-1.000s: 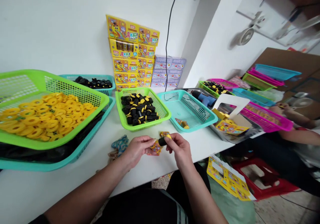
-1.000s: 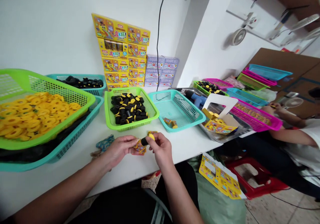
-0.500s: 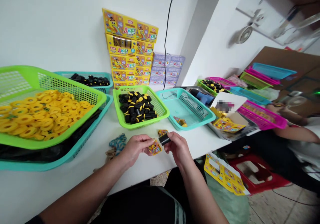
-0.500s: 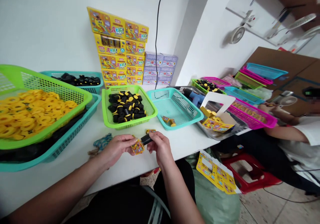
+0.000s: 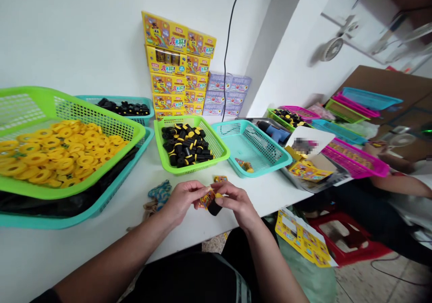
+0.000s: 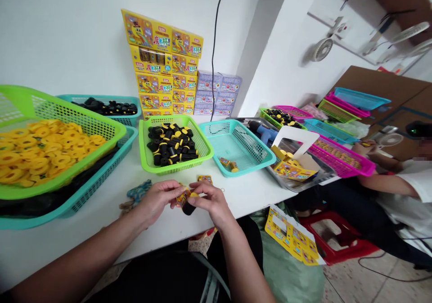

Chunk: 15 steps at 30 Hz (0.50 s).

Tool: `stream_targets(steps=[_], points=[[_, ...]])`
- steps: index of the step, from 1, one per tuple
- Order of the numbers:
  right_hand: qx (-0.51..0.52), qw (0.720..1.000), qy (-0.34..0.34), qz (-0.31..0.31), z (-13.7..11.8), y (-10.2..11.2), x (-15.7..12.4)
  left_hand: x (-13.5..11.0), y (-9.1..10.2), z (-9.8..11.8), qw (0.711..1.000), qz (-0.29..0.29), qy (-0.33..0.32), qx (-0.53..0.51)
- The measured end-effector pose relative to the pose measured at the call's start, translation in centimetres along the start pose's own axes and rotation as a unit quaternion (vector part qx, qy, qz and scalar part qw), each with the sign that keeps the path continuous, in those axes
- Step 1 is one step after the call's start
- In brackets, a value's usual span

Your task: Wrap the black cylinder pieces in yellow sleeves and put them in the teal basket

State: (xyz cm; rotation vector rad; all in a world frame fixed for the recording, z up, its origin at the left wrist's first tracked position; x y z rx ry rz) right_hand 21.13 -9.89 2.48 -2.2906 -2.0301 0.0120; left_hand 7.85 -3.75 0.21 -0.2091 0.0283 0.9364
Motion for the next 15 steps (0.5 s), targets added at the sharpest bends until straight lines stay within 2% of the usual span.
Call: stream_targets(steps=[5,8,10,15], points=[[0.031,0.998,-0.032,-0.038,-0.2,-0.4,-0.5,-0.2,-0.5,0.8,0.998,-0.050,0.006,0.043],[-0.006,0.998,-0.036,-0.057,-0.3,-0.3,-0.7,-0.3,-1.0,0.6,0.987,-0.118,0.022,0.110],[-0.043,0.997,-0.034,-0.057,-0.3,0.0,-0.7,-0.3,-1.1,0.2,0.977,-0.145,0.030,0.152],[-0.053,0.996,-0.030,-0.067,0.1,0.4,-0.8,-0.3,-0.8,-0.1,0.975,-0.121,0.024,0.183]])
Point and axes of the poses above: each hand's wrist, its own x-axis towards the middle knuckle, its own y-axis out of the back of the hand, z = x × y, the point moved 7 cm from there along x, towards the middle knuckle, and after that the axes turned 3 degrees about x, right-handed, at the moved point
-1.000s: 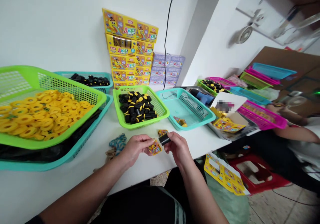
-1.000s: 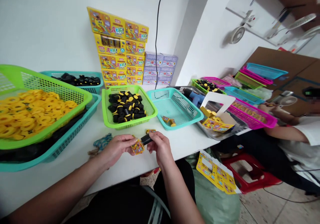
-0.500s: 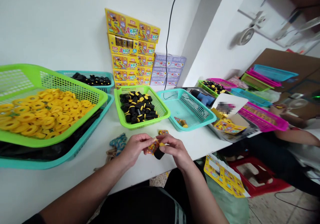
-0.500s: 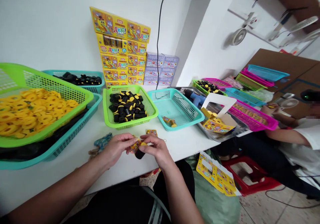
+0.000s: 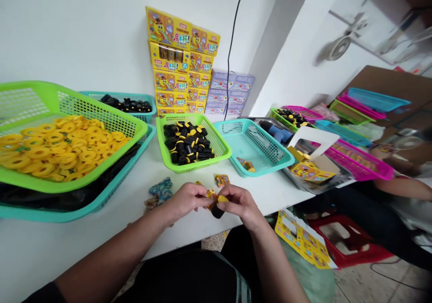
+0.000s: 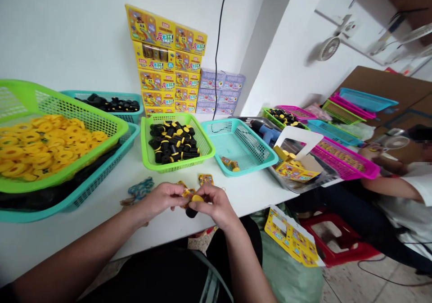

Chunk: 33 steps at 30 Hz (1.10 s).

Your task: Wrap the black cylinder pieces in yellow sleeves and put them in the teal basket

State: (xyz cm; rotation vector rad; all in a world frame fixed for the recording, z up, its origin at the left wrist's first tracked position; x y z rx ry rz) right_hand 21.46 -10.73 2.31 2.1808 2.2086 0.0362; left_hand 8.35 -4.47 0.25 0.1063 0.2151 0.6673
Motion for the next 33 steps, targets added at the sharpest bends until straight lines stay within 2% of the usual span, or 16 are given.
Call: stream_targets(steps=[3,6,10,12,14,21,24,27,33], points=[[0.051,0.999,0.009,-0.007,0.1,0.0,0.1,0.0,0.3,-0.3,1.000,0.028,0.000,-0.004],[0.111,0.993,0.025,0.028,-0.1,0.6,0.3,0.1,0.4,-0.4,0.999,0.047,-0.023,-0.014],[0.184,0.980,-0.001,0.077,0.3,1.0,0.6,0.0,0.7,0.9,0.986,0.095,-0.126,0.055],[0.193,0.977,-0.021,0.086,0.5,0.9,0.7,-0.2,0.6,1.8,0.974,0.105,-0.180,0.095],[0.182,0.978,-0.028,0.094,0.6,0.8,0.7,-0.4,0.4,2.2,0.967,0.103,-0.204,0.116],[0.160,0.984,-0.010,0.072,0.3,0.7,0.5,-0.1,0.5,1.4,0.971,0.098,-0.183,0.118],[0.137,0.986,-0.026,0.092,0.7,1.0,0.5,-0.1,0.4,1.5,0.970,0.093,-0.192,0.120],[0.170,0.978,-0.039,0.111,1.2,1.0,0.7,-0.1,0.3,1.8,0.968,0.094,-0.196,0.127],[0.193,0.970,-0.066,0.132,2.3,1.1,1.0,0.1,0.2,1.3,0.979,0.071,-0.166,0.098]])
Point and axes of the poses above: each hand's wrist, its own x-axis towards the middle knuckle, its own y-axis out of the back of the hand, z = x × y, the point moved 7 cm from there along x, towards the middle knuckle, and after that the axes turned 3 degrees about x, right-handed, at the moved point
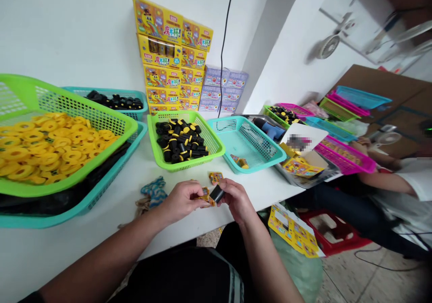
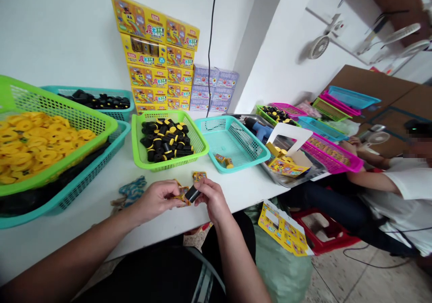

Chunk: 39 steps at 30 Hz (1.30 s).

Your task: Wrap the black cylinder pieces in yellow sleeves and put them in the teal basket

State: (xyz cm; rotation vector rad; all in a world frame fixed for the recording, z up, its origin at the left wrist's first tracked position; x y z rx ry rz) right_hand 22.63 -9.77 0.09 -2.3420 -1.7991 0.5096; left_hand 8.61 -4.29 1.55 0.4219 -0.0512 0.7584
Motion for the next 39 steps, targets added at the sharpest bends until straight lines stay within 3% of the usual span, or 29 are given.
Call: stream_targets(steps=[10,17,32,39], points=[[-0.052,0.999,0.012,0.000,-0.1,-0.2,-0.2,-0.4,-1.0,-0.8,0.986,-0.040,0.109,-0.121],[-0.053,0.998,0.008,-0.024,0.1,-1.2,-0.4,-0.4,-0.9,-0.1,0.983,-0.058,0.129,-0.117],[-0.091,0.993,0.068,0.012,-1.0,-1.9,-0.8,-0.9,-1.4,-1.0,0.950,-0.044,0.174,-0.257],[-0.047,0.998,0.029,0.034,-0.3,-1.4,-0.5,-0.9,-1.8,-1.8,0.919,-0.046,0.197,-0.338]])
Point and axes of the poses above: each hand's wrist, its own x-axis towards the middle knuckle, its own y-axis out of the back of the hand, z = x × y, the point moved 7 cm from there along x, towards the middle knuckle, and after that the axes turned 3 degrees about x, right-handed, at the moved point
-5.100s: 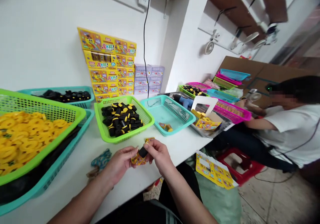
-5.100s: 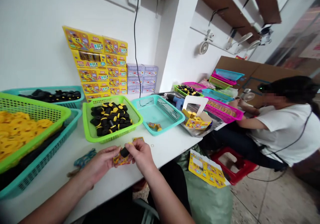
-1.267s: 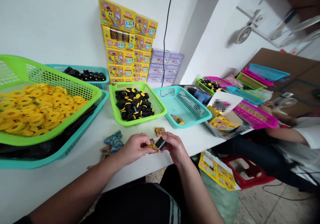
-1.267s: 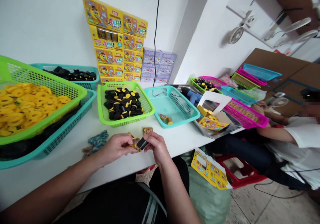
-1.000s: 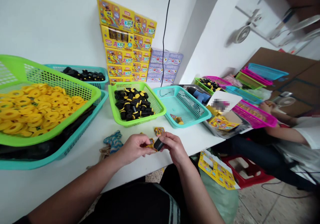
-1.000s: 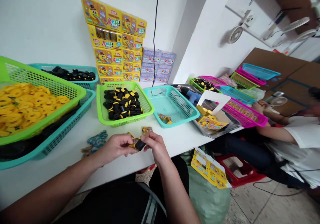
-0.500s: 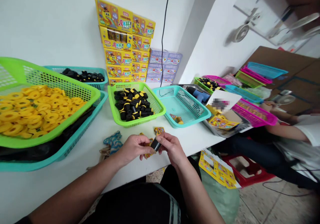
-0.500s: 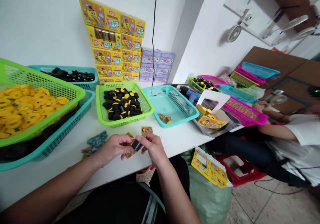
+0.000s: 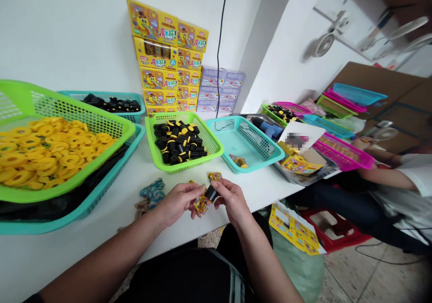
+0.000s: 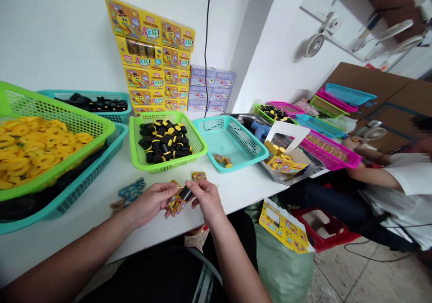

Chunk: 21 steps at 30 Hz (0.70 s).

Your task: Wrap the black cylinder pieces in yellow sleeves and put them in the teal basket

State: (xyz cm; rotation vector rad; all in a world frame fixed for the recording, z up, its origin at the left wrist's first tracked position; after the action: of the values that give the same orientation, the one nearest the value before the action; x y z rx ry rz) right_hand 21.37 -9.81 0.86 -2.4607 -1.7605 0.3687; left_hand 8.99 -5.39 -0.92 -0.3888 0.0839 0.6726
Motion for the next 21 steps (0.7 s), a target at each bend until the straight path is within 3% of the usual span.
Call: stream_targets(steps=[5,12,16,21], points=[[0.029,0.999,-0.020,0.028,0.5,0.7,0.3,0.0,-0.4,0.4,1.000,-0.028,0.008,-0.002],[0.011,0.999,-0.008,0.034,0.6,0.8,0.3,0.0,0.5,0.7,0.998,0.052,0.004,0.021],[0.022,0.999,-0.015,0.037,1.2,0.7,0.3,0.1,0.7,0.5,0.998,0.060,-0.004,0.015],[-0.022,0.997,0.034,0.062,0.5,0.9,0.3,0.0,0.9,0.5,0.996,0.084,-0.023,-0.001]])
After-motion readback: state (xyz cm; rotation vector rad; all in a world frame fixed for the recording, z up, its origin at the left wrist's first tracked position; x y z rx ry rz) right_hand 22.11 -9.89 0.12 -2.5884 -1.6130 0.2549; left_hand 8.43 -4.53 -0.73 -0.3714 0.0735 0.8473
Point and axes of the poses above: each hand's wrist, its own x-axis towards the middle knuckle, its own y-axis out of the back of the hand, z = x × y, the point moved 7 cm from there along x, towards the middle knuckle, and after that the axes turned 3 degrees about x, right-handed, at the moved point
